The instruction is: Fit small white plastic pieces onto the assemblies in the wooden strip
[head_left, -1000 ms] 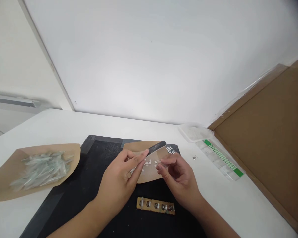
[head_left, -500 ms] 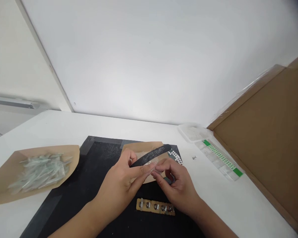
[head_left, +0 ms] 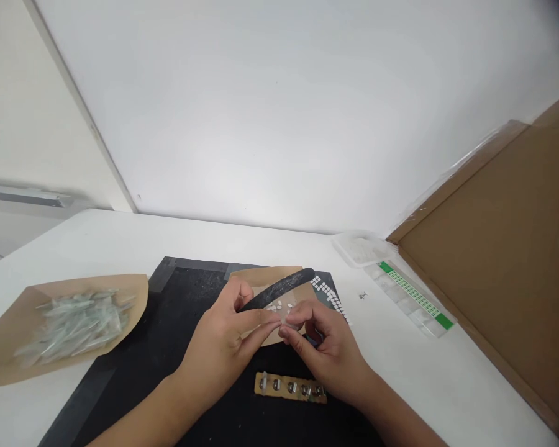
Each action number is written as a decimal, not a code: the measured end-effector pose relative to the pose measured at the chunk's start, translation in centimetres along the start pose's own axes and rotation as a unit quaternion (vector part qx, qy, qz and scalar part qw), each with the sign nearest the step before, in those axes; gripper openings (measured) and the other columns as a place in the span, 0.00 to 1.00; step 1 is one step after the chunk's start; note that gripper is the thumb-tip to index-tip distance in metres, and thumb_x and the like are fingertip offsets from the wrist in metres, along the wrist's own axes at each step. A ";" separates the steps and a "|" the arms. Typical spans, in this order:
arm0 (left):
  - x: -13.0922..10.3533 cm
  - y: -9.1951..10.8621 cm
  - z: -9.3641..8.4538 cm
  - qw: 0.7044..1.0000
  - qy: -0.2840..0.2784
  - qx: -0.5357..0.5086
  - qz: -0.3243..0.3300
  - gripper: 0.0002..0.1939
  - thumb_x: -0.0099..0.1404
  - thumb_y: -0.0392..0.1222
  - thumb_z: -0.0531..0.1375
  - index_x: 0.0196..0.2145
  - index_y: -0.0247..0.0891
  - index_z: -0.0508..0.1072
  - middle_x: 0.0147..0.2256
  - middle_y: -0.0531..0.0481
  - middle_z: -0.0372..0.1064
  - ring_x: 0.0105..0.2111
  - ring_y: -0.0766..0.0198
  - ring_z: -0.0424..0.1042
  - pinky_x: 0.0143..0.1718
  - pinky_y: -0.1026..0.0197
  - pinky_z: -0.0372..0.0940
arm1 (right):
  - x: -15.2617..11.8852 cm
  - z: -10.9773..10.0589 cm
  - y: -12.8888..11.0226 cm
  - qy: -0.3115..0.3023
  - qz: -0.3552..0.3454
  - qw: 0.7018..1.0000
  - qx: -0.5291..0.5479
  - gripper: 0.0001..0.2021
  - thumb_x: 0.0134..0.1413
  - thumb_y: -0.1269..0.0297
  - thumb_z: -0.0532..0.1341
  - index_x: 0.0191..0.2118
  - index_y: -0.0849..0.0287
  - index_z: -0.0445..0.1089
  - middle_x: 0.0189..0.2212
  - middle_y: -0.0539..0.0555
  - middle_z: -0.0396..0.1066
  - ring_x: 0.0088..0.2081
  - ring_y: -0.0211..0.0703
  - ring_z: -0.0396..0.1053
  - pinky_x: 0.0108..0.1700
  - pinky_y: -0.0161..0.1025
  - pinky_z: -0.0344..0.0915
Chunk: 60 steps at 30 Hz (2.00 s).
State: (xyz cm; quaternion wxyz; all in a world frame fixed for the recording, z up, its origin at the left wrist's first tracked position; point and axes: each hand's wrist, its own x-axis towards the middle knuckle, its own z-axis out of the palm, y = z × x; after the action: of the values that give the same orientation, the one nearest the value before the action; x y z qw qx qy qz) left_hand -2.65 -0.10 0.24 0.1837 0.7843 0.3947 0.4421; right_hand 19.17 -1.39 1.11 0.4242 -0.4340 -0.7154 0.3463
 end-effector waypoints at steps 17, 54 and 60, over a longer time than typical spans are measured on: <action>0.0 -0.1 0.0 0.997 -0.008 0.064 -0.045 0.14 0.78 0.41 0.56 0.47 0.42 0.82 0.41 0.49 0.57 0.31 0.66 0.64 0.35 0.60 0.65 | 0.0 -0.6 0.4 0.033 -0.033 0.998 -0.044 0.03 0.66 0.63 0.66 0.44 0.53 0.73 0.36 0.52 0.75 0.31 0.41 0.70 0.28 0.37 0.66; 0.6 1.7 -1.1 0.983 -0.086 0.123 -0.102 0.24 0.81 0.46 0.46 0.71 0.43 0.51 0.62 0.38 0.71 0.51 0.46 0.81 0.46 0.46 0.77 | -0.1 0.3 1.3 0.073 -0.080 0.988 -0.111 0.05 0.75 0.66 0.56 0.43 0.50 0.68 0.29 0.45 0.76 0.31 0.41 0.77 0.36 0.38 0.70; 0.3 1.5 -0.7 0.982 -0.082 0.166 -0.043 0.18 0.81 0.42 0.47 0.64 0.43 0.64 0.48 0.44 0.75 0.41 0.52 0.80 0.39 0.52 0.77 | -0.4 0.6 0.6 0.123 -0.035 0.992 -0.006 0.03 0.76 0.63 0.57 0.46 0.50 0.68 0.28 0.45 0.75 0.30 0.40 0.76 0.36 0.38 0.72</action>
State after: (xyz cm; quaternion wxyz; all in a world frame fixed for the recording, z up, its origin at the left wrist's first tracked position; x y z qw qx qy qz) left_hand -2.42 -0.88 1.72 0.1011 0.8199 0.4795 0.2959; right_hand 18.89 -1.58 0.22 0.5179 -0.4505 -0.6745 0.2716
